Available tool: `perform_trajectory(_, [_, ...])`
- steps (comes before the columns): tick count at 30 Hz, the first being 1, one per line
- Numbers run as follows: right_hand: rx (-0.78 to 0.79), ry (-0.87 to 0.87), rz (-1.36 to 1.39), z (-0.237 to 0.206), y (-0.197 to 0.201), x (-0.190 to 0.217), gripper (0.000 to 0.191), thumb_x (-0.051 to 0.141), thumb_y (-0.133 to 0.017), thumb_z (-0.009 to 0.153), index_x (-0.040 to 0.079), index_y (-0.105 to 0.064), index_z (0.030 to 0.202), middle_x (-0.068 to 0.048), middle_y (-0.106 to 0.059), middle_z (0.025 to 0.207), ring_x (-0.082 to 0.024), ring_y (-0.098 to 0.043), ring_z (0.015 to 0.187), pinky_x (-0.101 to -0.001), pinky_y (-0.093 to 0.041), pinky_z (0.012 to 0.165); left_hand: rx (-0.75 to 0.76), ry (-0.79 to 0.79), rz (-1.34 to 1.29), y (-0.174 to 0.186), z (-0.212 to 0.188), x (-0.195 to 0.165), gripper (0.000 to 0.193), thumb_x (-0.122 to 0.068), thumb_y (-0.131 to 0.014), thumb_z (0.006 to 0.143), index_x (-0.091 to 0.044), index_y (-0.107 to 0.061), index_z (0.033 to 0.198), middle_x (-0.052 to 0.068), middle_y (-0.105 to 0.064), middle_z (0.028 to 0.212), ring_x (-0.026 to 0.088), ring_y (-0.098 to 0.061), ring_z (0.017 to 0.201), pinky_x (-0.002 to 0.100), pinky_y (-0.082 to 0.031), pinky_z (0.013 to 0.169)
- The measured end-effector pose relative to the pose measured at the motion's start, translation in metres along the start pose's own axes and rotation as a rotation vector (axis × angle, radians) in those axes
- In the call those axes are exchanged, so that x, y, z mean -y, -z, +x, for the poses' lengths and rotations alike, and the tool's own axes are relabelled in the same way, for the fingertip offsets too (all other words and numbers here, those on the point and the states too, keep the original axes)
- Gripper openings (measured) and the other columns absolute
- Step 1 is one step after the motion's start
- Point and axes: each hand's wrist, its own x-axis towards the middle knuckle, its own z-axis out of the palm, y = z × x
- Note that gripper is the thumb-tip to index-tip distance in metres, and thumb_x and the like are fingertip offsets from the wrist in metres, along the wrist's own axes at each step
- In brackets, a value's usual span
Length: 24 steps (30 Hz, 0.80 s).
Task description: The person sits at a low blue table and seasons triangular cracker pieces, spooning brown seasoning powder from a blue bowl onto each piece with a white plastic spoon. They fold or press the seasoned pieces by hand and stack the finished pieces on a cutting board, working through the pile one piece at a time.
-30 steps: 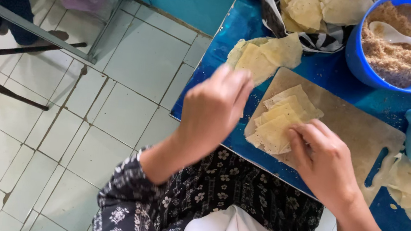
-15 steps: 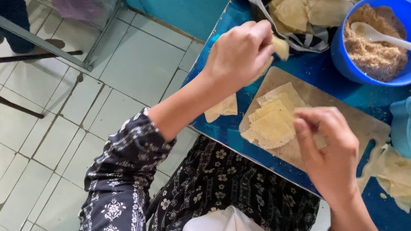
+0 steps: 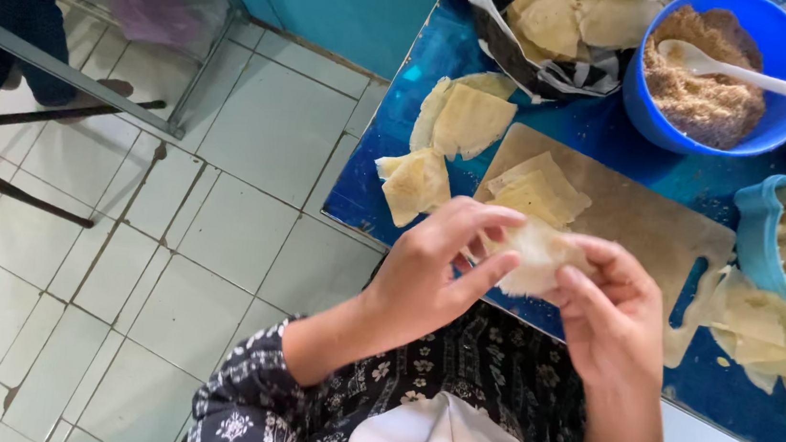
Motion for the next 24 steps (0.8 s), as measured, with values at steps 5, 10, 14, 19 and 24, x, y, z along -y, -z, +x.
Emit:
perform_trajectory(5, [0.07, -0.145, 0.162, -0.024, 0.02, -0.013, 0.031, -0.008, -0.067, 0.095, -0.008, -0.064, 0.125, -0.014, -0.073, 0.102, -0.015, -0.069, 0.087, -0.0247, -0.053, 0.077, 0.203, 0.356, -0.502, -0.013, -0.021, 0.023, 0.035, -0.017, -0.072, 0.097, 0.002, -0.063, 0.125, 0.002, -0.071, 0.11, 0.009, -0.069, 0.096, 0.024, -0.057, 0.083])
perform_trajectory(10, [-0.042, -0.221, -0.057, -0.025, 0.016, -0.015, 0.025, -0.003, -0.067, 0.091, -0.007, -0.066, 0.116, -0.014, -0.075, 0.096, -0.015, -0.072, 0.08, -0.0275, -0.058, 0.069, 0.09, 0.504, -0.705, -0.03, -0.029, 0.042, 0.026, -0.014, -0.072, 0.101, 0.007, -0.064, 0.114, 0.004, -0.07, 0.099, 0.008, -0.066, 0.087, 0.025, -0.056, 0.076])
perform_trajectory(14, [-0.143, -0.089, -0.582, -0.025, -0.006, -0.012, 0.015, 0.003, -0.07, 0.093, -0.005, -0.072, 0.106, -0.009, -0.075, 0.078, -0.01, -0.069, 0.064, -0.0232, -0.054, 0.057, 0.011, 0.438, -0.239, -0.027, -0.025, 0.032, 0.02, -0.013, -0.07, 0.096, 0.002, -0.069, 0.109, 0.007, -0.074, 0.091, 0.012, -0.073, 0.077, 0.026, -0.058, 0.068])
perform_trajectory(19, [-0.185, 0.151, -0.995, -0.025, -0.035, -0.004, 0.012, 0.003, -0.075, 0.09, -0.002, -0.072, 0.101, -0.003, -0.07, 0.075, -0.006, -0.06, 0.06, -0.0212, -0.049, 0.055, -0.073, 0.092, 0.101, -0.019, -0.015, 0.016, 0.013, -0.008, -0.071, 0.095, 0.0, -0.07, 0.105, 0.014, -0.073, 0.096, 0.027, -0.073, 0.086, 0.033, -0.058, 0.072])
perform_trajectory(24, [-0.126, 0.253, -1.05, -0.021, -0.046, 0.013, 0.011, 0.0, -0.074, 0.09, -0.001, -0.07, 0.1, -0.003, -0.07, 0.08, -0.004, -0.062, 0.065, -0.0202, -0.05, 0.058, -0.104, 0.061, 0.19, -0.021, -0.01, 0.013, 0.016, -0.01, -0.072, 0.096, -0.002, -0.069, 0.109, 0.013, -0.07, 0.098, 0.028, -0.072, 0.084, 0.036, -0.058, 0.071])
